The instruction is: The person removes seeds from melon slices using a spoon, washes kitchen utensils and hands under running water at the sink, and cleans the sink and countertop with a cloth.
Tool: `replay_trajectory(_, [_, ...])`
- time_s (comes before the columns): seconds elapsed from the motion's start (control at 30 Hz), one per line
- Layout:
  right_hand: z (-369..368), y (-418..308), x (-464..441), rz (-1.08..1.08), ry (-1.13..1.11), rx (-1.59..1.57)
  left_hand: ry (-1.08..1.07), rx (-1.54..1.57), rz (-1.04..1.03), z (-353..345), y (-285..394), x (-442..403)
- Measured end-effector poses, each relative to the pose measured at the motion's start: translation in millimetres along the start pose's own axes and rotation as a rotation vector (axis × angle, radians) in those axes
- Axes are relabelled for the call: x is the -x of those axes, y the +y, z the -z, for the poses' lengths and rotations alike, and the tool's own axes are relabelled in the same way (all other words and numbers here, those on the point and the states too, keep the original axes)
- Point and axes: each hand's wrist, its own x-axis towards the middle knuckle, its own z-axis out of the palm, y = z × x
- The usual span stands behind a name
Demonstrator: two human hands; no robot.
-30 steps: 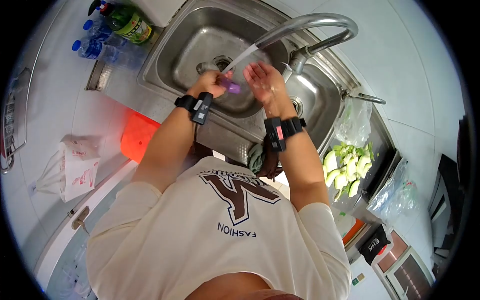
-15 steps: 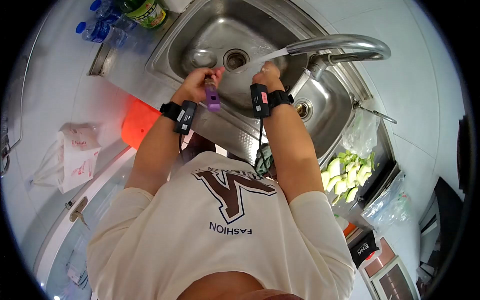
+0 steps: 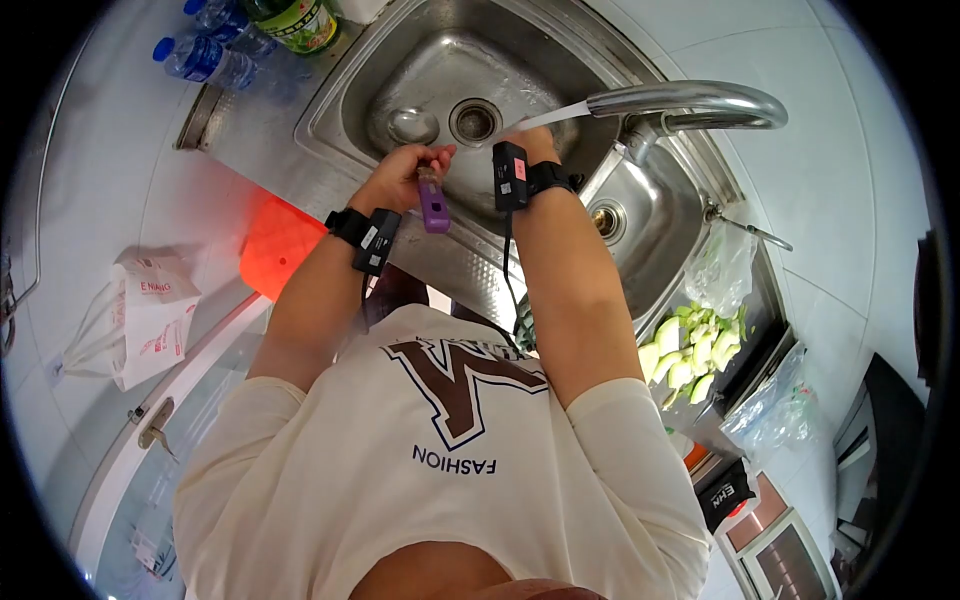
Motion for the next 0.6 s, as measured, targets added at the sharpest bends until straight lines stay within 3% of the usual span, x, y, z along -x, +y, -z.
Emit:
replay_trajectory(0.13, [2,-4,-2,0.037,0.012,-0.053,0.018,-0.010,-0.014,-1,-2,1])
replay_trajectory(0.33, [0,-20,0,0.175,-0.043,0.381,-0.009,-0.025,-0.003,2,-4,-3])
replay_trajectory(0.53, [6,-30,1,0.246,-0.112,0.536,0.003,0.004,0.037,-4,-8,1])
replay_trajectory(0.6, [7,-27,13,0.109,-0.179,-0.482,-0.004,-0.066,0.001,-11,-12,5])
